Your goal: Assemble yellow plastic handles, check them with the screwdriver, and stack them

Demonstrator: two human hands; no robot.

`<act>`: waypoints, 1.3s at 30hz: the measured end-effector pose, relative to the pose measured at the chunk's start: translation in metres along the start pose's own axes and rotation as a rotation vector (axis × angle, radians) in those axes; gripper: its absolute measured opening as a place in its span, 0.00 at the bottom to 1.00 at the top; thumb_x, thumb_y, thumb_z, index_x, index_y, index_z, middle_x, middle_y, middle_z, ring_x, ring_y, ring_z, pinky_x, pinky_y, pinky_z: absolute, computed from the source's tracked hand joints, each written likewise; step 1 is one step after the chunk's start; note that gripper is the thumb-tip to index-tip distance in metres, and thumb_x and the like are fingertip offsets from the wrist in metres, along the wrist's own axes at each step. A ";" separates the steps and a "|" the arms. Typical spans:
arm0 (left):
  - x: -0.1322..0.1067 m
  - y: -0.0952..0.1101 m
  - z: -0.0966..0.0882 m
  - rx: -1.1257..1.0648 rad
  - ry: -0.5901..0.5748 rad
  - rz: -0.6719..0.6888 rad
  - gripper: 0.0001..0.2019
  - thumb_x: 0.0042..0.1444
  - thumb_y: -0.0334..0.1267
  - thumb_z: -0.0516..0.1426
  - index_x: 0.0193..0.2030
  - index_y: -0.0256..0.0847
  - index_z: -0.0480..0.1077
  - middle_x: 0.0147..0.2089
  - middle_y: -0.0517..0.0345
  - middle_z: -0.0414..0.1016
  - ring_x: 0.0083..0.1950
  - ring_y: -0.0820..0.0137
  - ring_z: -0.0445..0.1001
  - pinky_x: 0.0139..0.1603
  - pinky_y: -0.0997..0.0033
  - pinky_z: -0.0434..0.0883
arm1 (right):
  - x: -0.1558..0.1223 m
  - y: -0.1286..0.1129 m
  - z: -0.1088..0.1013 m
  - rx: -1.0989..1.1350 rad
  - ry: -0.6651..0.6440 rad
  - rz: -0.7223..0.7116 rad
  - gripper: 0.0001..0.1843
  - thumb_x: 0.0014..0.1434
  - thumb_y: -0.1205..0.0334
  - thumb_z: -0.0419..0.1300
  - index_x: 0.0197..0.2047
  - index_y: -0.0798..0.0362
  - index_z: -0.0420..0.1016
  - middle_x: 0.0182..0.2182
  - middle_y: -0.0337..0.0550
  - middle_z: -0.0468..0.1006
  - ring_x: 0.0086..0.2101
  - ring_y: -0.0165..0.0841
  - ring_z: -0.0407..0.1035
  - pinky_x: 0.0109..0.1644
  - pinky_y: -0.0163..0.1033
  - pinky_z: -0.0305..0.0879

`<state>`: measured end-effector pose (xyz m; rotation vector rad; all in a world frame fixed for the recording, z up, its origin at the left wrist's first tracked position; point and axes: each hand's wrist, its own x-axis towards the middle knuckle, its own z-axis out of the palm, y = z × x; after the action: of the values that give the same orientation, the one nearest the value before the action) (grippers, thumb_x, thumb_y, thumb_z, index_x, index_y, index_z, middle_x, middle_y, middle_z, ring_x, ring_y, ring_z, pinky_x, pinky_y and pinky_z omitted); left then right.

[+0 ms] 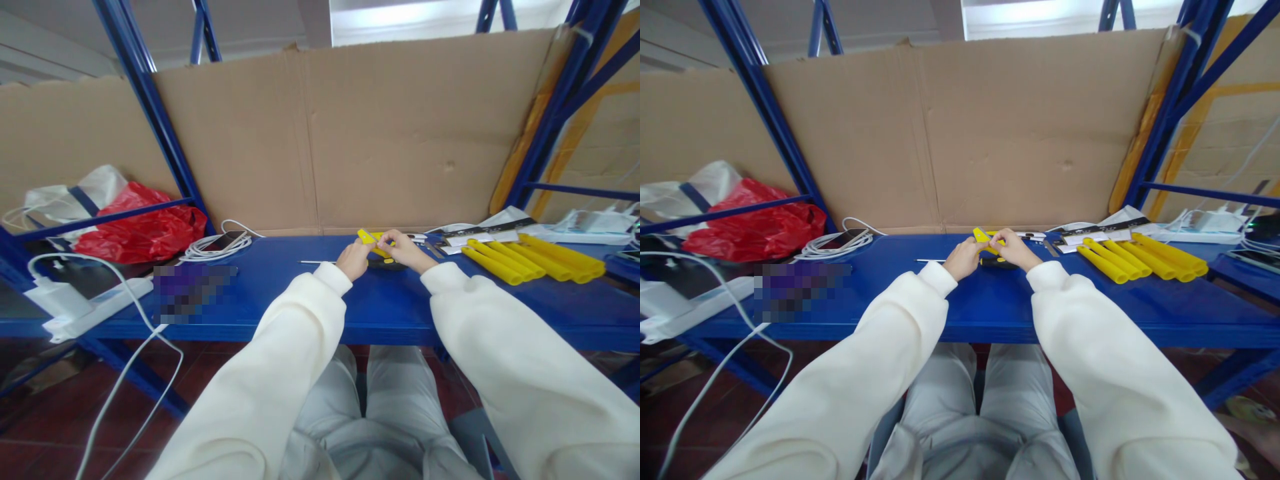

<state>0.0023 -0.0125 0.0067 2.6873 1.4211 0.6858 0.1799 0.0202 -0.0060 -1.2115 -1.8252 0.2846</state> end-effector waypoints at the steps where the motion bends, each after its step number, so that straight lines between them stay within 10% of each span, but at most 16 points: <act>1: 0.000 0.000 0.000 0.032 0.001 0.010 0.29 0.61 0.22 0.50 0.66 0.44 0.69 0.60 0.43 0.72 0.58 0.58 0.75 0.63 0.61 0.68 | 0.001 0.003 0.001 0.002 -0.003 -0.028 0.08 0.55 0.62 0.62 0.26 0.50 0.69 0.33 0.42 0.74 0.39 0.38 0.70 0.50 0.46 0.68; 39: 0.002 -0.003 -0.004 0.264 -0.005 0.138 0.28 0.64 0.24 0.47 0.68 0.45 0.67 0.55 0.45 0.72 0.53 0.62 0.76 0.56 0.62 0.72 | 0.002 0.008 -0.006 0.325 -0.025 0.135 0.21 0.43 0.54 0.74 0.31 0.49 0.66 0.30 0.39 0.73 0.36 0.34 0.70 0.49 0.46 0.71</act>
<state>-0.0010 -0.0095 0.0105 3.0082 1.4280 0.5303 0.1893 0.0240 -0.0066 -1.1046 -1.6431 0.6488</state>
